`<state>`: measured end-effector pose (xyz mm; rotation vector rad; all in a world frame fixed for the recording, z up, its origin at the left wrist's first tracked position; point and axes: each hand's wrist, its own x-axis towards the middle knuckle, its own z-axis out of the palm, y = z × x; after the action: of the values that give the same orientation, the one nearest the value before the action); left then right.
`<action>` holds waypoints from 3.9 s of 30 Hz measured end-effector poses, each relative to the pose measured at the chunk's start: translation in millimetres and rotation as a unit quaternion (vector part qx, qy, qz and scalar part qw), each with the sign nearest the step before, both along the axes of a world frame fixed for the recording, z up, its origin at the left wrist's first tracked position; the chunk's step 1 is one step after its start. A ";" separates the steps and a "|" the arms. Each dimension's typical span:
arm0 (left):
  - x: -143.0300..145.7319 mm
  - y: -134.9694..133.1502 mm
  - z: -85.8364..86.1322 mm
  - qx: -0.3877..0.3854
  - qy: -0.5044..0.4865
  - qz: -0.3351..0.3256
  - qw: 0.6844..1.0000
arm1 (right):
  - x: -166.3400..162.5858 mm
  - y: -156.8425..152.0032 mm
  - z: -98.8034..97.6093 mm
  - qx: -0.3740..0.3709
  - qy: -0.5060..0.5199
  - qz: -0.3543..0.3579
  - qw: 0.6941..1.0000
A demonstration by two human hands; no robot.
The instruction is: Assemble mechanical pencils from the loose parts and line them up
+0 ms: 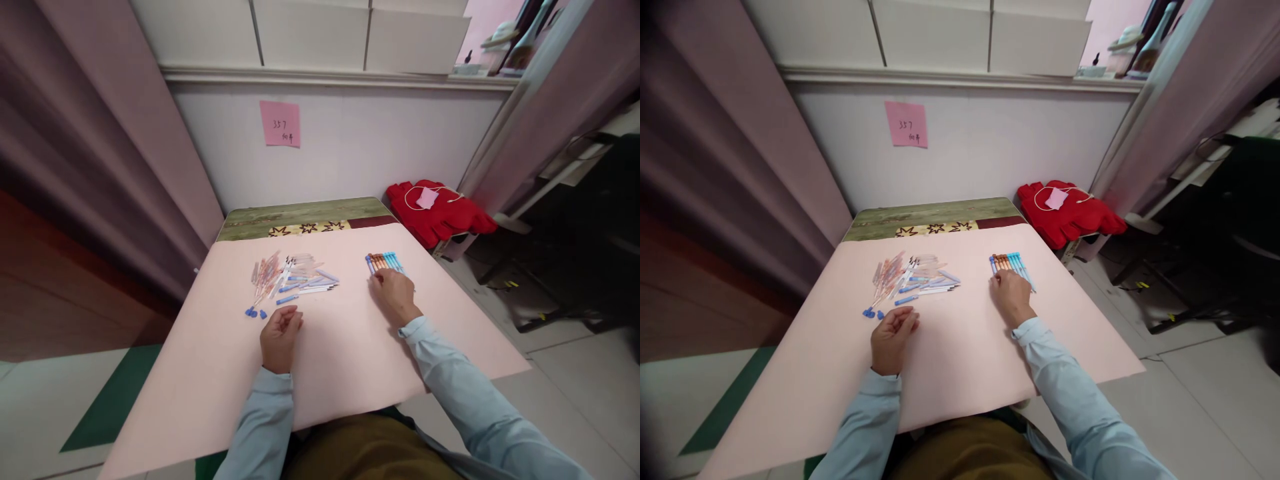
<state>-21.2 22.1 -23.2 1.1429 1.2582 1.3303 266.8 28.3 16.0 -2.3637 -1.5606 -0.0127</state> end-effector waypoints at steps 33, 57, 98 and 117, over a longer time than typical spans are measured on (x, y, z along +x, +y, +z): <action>200.2 21.7 5.6 0.300 0.442 -0.213 0.818 | 99.1 125.2 -14.7 -0.044 0.063 0.215 0.974; 193.9 31.0 -10.9 0.278 0.340 -0.242 0.865 | 112.8 130.1 -13.3 -0.051 0.093 0.265 0.958; -36.2 15.1 2.6 0.244 0.301 0.294 0.874 | -103.3 32.3 -20.5 0.243 0.385 0.145 0.879; -51.8 17.7 -7.9 0.155 0.415 0.292 0.848 | -86.1 35.5 -36.8 0.252 0.223 0.130 0.933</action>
<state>-73.0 39.8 -31.1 1.7587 2.2108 1.5655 180.8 63.8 -20.8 -1.6159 -1.4178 0.1535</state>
